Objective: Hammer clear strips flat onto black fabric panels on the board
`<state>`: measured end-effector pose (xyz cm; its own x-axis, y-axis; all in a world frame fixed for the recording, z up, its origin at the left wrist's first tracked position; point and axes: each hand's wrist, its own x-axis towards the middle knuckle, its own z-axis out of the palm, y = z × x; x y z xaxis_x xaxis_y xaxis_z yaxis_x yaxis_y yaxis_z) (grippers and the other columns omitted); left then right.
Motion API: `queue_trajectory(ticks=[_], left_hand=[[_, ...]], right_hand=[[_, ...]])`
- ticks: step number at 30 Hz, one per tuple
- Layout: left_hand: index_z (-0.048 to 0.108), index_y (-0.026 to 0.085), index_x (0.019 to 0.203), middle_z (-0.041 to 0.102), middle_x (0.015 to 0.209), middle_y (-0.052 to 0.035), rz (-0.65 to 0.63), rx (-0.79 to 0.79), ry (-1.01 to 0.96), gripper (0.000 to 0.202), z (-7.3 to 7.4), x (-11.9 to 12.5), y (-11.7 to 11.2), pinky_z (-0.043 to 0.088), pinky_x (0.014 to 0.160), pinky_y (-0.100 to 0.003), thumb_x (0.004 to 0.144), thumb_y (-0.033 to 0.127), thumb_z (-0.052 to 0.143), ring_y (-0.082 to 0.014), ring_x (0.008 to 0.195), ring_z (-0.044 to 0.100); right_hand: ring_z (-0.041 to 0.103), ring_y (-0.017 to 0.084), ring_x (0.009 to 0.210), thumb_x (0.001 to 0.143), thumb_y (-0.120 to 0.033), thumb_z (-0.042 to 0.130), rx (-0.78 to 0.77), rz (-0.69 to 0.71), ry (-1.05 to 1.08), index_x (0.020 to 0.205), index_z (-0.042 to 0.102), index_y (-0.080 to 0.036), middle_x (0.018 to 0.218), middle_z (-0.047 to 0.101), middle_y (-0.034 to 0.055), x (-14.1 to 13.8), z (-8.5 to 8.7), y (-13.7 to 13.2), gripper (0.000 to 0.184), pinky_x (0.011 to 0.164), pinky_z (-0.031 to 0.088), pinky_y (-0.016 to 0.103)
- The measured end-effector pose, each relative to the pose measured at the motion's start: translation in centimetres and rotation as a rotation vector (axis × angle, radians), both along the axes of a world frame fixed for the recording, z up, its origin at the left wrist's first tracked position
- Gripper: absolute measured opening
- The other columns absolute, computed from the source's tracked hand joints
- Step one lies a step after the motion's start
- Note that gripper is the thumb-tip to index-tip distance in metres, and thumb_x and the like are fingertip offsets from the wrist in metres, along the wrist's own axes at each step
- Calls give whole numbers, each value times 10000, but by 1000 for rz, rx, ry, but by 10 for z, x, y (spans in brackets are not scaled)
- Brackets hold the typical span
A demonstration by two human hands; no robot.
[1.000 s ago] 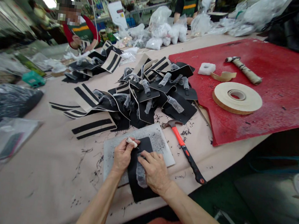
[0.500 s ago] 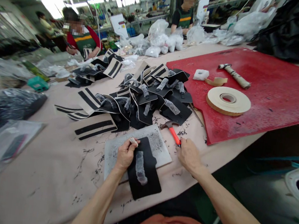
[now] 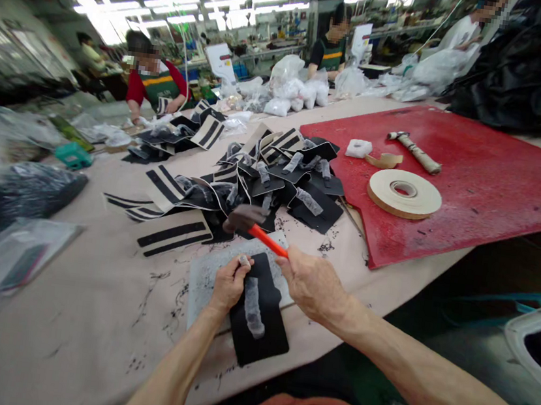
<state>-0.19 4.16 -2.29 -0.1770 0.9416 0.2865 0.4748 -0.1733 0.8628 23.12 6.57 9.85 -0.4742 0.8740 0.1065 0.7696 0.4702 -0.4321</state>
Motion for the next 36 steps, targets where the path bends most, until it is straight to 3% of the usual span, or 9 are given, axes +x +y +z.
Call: queue_trajectory(ticks=[3,7,10,15,20,22,26,34,36], left_hand=[[693,218,956,761,927,-36,-7,6,31,166,0,0,0,531,805,-303,936,249,531,-192,853,710],[691,219,964,757,945,-39,-9,0,0,167,0,0,0,531,814,-298,941,260,530,-194,881,708],[691,217,955,757,952,-43,-14,2,-16,170,-2,0,1,530,834,-304,945,268,529,-199,899,707],[694,217,930,757,904,-37,-24,-22,25,163,-4,-2,1,530,803,-309,931,249,534,-199,839,704],[695,213,966,767,947,-47,-17,-18,-54,168,-1,-1,0,541,848,-311,931,274,543,-204,902,719],[699,214,960,769,942,-45,-18,-23,-56,166,0,-1,0,543,842,-310,927,269,546,-203,896,722],[708,221,943,772,936,-37,-16,-25,-33,159,-1,-1,0,544,817,-305,915,248,553,-200,879,723],[713,215,925,765,895,-27,-6,-20,-48,145,-1,-1,0,548,793,-293,902,254,576,-193,837,717],[719,212,926,770,899,-30,1,-19,-54,142,0,-1,0,555,809,-302,890,254,588,-198,843,721]], right_hand=[[543,161,526,1070,-373,334,60,182,-308,959,545,-171,681,632,61,-2,14,1,313,507,202,298],[532,152,536,1078,-383,279,209,75,-94,946,538,-170,703,627,55,-7,31,5,361,518,217,294],[499,144,516,1074,-380,232,223,-17,29,949,535,-162,683,603,46,-8,23,2,393,529,253,282],[464,140,486,1046,-359,376,82,187,-220,878,548,-188,622,583,21,-1,15,3,295,515,190,292],[485,136,527,1076,-425,228,271,-108,243,899,492,-201,661,564,9,-9,38,9,389,529,275,261],[489,141,509,1074,-426,216,237,-105,195,892,488,-201,640,562,15,-10,31,7,397,521,269,268],[533,177,507,1050,-377,358,18,102,-283,910,548,-188,632,614,51,1,4,1,302,515,176,311],[622,194,725,1066,-333,308,-270,-130,-252,956,607,-169,809,670,70,41,-48,28,359,630,347,286],[624,220,770,1045,-323,373,-221,-233,-295,983,617,-145,846,665,95,44,-63,32,307,667,384,300]])
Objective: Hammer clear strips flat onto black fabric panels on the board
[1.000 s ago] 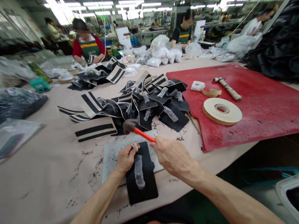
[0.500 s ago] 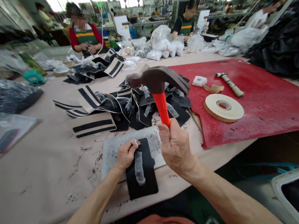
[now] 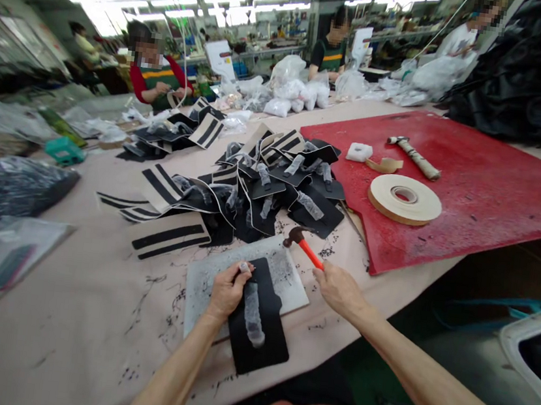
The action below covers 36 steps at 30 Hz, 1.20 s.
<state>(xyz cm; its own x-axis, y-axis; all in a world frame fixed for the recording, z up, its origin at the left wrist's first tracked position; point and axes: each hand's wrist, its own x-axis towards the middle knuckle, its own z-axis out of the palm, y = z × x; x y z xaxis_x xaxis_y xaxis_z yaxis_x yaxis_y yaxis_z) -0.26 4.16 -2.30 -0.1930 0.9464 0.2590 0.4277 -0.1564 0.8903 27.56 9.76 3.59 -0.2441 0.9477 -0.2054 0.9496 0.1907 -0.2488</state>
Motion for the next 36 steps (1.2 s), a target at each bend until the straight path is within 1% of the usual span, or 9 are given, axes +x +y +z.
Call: queue_trajectory(ticks=[3,5,8,11,16,20,24,29,36], left_hand=[[729,212,939,777,912,-36,17,-7,-4,148,0,-1,0,564,827,-318,879,267,605,-205,852,728],[737,216,947,780,916,-36,32,-17,3,155,-2,-2,0,566,826,-321,876,283,617,-206,848,729],[749,222,954,785,925,-34,58,-36,15,169,-6,-4,-1,563,820,-316,871,307,629,-203,832,727],[752,219,924,782,897,-23,119,-56,5,161,-5,2,-1,549,784,-292,851,326,656,-192,800,715],[686,186,721,660,634,20,434,-55,-88,252,34,22,16,471,579,-232,790,422,738,-140,592,600],[715,163,852,709,743,-10,467,74,-175,269,76,16,26,500,633,-239,776,417,759,-148,663,641],[714,147,859,735,765,-32,537,81,-248,270,84,-15,6,533,656,-245,791,407,745,-162,692,683],[706,142,892,743,769,-33,681,98,-290,303,62,-47,-25,588,703,-292,812,434,727,-179,707,711],[707,146,857,760,796,-51,593,-6,-374,279,37,-29,-30,592,728,-292,783,412,741,-200,755,730]], right_hand=[[595,299,1011,976,-295,530,241,3,-67,1205,575,-97,1150,616,193,-13,-10,-9,306,813,428,367],[533,290,1137,936,-238,579,307,218,77,1328,509,-129,1315,527,184,-36,-11,-22,413,917,417,378],[534,224,1055,872,-142,581,211,655,311,1241,560,-186,1267,540,110,-78,-18,-43,372,872,425,331],[525,222,961,836,-102,541,173,762,291,1090,614,-183,1170,573,97,-110,-32,-55,277,804,402,347],[525,228,942,842,-106,523,172,738,234,1079,622,-178,1148,593,92,-119,-41,-57,266,790,366,362],[550,199,900,839,-99,526,173,807,215,1091,610,-188,1214,591,62,-117,-24,-53,279,742,358,335],[582,229,870,802,-115,554,234,677,87,970,607,-144,1056,622,113,-120,11,-45,179,720,370,341],[655,252,821,831,-130,540,225,320,41,985,584,-155,985,660,136,-114,51,-42,161,672,404,330],[722,308,862,941,-462,613,61,118,226,1284,510,-171,910,737,106,-105,15,-84,461,713,486,348]])
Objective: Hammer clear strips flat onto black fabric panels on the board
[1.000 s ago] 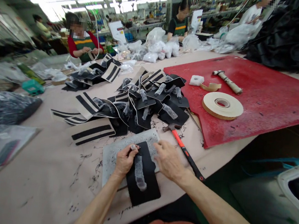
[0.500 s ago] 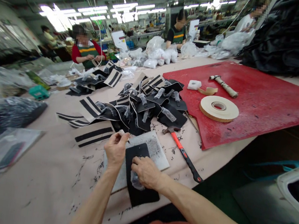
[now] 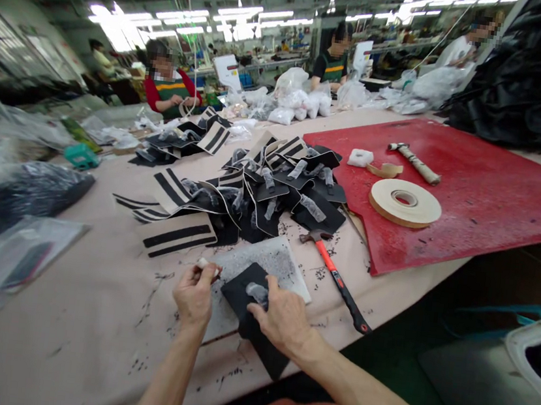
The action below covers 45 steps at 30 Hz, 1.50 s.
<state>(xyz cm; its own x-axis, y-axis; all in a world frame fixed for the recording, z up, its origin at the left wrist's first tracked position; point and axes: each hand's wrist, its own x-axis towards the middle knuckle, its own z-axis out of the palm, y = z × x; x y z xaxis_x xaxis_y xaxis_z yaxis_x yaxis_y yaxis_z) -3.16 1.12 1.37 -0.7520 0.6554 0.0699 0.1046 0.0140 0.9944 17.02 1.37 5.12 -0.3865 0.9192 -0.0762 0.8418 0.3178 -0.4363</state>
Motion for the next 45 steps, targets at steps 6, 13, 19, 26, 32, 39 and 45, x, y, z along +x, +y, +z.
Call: queue_trajectory(ticks=[6,13,19,26,32,39,45], left_hand=[[712,158,888,763,835,-51,-196,-22,-15,259,-9,25,9,567,736,-272,800,401,729,-189,779,717],[696,188,923,784,902,-63,-332,-60,-20,244,-31,25,21,568,798,-301,843,418,678,-208,855,739],[685,165,971,786,931,-79,-393,-62,-60,266,-37,20,16,565,846,-323,882,412,642,-204,877,741],[680,172,985,785,921,-73,-407,-92,12,282,-32,22,16,560,835,-330,890,430,619,-205,859,734],[698,183,952,778,923,-57,-427,-85,64,253,-30,22,14,543,851,-318,909,410,595,-198,872,719],[713,204,939,783,933,-45,-417,-112,195,210,-32,24,14,544,828,-307,908,375,595,-199,867,721],[714,217,972,789,966,-43,-437,-67,349,179,-33,29,13,563,814,-297,920,317,576,-196,873,732]], right_hand=[[727,306,957,975,-444,572,-16,-107,145,1464,431,-162,1069,745,147,-9,-22,-9,582,814,526,384],[694,330,1078,874,-453,711,-171,-69,302,1495,438,-151,1170,720,171,-25,-32,-21,743,922,517,415],[713,330,1003,888,-477,685,-208,-48,336,1370,569,-146,1073,744,161,-23,-39,-19,597,877,530,415],[701,319,1051,897,-492,683,-199,-24,328,1297,611,-126,1087,739,166,-23,-41,-16,547,911,520,391],[702,318,1047,906,-483,672,-203,-23,343,1285,608,-121,1108,733,164,-22,-43,-15,528,901,520,388],[687,313,1074,916,-471,653,-210,-22,328,1306,596,-121,1092,734,162,-23,-43,-16,527,923,496,378],[686,248,934,909,-480,652,-196,70,379,1295,600,-171,1037,726,93,-7,-33,-7,498,817,491,328]])
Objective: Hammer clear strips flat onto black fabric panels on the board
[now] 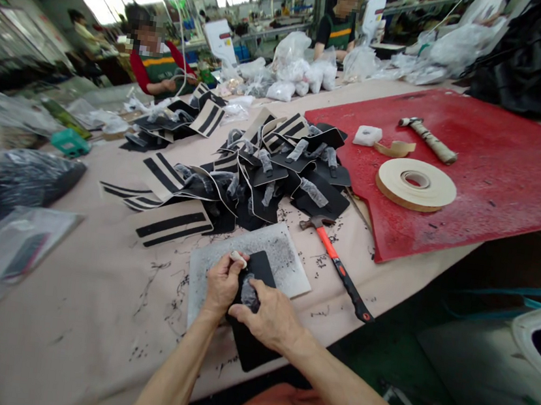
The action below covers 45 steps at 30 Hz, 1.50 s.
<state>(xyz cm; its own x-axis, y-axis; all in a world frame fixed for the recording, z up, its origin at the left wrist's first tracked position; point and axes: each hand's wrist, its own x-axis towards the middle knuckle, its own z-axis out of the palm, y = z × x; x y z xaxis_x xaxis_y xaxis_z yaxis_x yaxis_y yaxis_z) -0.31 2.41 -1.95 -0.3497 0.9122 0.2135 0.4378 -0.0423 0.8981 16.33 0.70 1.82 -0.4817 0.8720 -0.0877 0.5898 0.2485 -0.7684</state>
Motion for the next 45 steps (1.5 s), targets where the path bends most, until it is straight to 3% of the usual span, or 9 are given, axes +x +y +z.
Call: queue_trajectory(ticks=[6,12,19,22,25,29,35,40,45], left_hand=[[717,198,991,795,956,-53,5,72,44,180,-5,3,-1,585,816,-300,893,311,618,-205,870,748],[730,212,992,794,967,-46,-38,78,90,181,-6,2,-1,580,842,-314,901,304,604,-207,881,748],[731,202,991,794,944,-51,-28,58,55,199,-7,3,0,580,811,-306,898,317,598,-202,848,746],[732,206,976,791,952,-51,-36,57,65,191,-7,3,1,573,811,-304,900,316,596,-201,857,743],[728,211,972,788,954,-47,-44,60,82,186,-9,2,1,563,817,-303,903,315,591,-199,861,738],[723,217,948,779,902,-27,-62,54,113,174,-10,2,0,552,784,-289,917,302,575,-186,816,727],[732,220,944,777,938,-36,-78,81,130,168,-8,2,0,547,814,-281,920,287,580,-188,857,729],[714,214,867,749,793,-18,-81,36,186,168,-9,1,1,533,723,-267,919,286,572,-172,718,698],[728,218,943,773,913,-31,-87,81,147,159,-7,1,-1,543,804,-276,913,283,586,-185,839,723]], right_hand=[[586,295,1070,971,-326,522,337,-308,-328,1148,627,-118,1129,626,175,75,-4,59,293,910,437,384],[576,280,963,870,-236,578,-131,-510,-306,961,577,-149,997,593,165,127,-7,96,126,789,455,368],[402,122,466,968,-351,368,-364,-390,7,841,488,-211,624,457,-24,91,47,89,224,457,378,250],[431,131,485,1021,-475,271,-131,-282,61,880,490,-220,626,472,-24,75,65,68,364,480,347,251],[515,163,561,1035,-456,331,265,-34,-191,886,527,-201,660,559,28,69,73,55,354,529,300,279],[544,171,554,1047,-382,382,401,206,-522,947,571,-177,681,617,52,68,91,56,296,516,231,301],[498,147,526,1073,-362,248,613,-42,-246,958,542,-169,669,589,31,60,104,54,370,526,276,278],[481,148,483,1036,-338,400,451,263,-488,904,556,-177,632,600,34,65,95,53,260,499,192,298],[492,142,527,1072,-418,245,551,-90,-110,926,509,-191,679,586,27,60,116,58,377,527,281,266]])
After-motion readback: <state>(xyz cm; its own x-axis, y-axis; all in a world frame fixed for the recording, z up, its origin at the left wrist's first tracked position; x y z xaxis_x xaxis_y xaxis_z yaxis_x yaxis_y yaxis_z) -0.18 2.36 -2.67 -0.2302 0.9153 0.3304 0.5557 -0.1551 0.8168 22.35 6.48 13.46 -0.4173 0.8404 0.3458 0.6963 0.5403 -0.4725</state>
